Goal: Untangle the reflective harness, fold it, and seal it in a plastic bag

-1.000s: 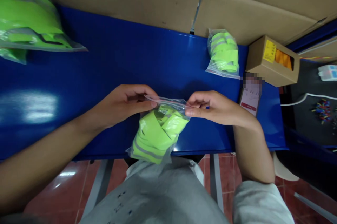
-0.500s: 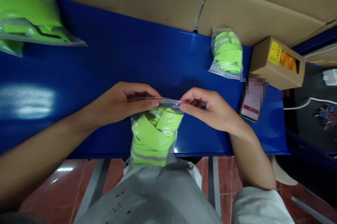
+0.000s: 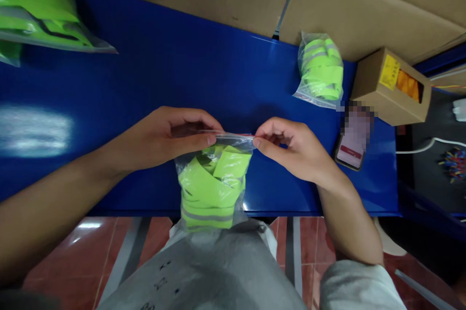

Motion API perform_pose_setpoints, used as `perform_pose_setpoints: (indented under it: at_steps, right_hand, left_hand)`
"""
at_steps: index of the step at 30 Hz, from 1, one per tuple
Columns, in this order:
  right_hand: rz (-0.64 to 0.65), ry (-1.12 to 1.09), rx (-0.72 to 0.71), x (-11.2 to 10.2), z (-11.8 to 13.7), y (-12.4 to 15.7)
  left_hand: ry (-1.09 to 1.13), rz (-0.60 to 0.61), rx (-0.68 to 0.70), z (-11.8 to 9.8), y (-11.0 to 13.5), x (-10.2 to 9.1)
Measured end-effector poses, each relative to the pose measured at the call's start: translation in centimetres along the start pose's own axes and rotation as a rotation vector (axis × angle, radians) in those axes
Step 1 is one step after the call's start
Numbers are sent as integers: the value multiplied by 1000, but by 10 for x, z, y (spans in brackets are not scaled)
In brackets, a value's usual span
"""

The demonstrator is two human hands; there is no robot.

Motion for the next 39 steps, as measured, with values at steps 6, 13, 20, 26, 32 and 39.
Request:
perform_pose_setpoints:
  at_steps: [6, 13, 20, 26, 32, 39]
  right_hand:
    - [-6, 28, -71, 16, -1, 5]
    - [-107, -32, -95, 26, -4, 8]
    - [-195, -14, -98, 33, -4, 9]
    - [-155, 1, -125, 41, -5, 11]
    - [-117, -54, -104, 45, -1, 10]
    - [-105, -80, -85, 47, -2, 10]
  left_hand:
    - [-6, 26, 33, -6, 0, -6]
    - [-81, 86, 39, 4, -7, -15]
    - [-205, 62, 201, 4, -4, -16]
    - [-260, 62, 288, 5, 0, -7]
    - [-167, 27, 247, 6, 1, 0]
    - [-216, -42, 249, 5, 2, 4]
Point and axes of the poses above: each hand's wrist, its own y-axis away from the middle knuckle, its own x-axis out of the palm, z = x × y, the point moved 1 cm from there along -y, towards the middle knuckle, and after that the axes turned 10 degrees about -z, right-handed, at the moved point
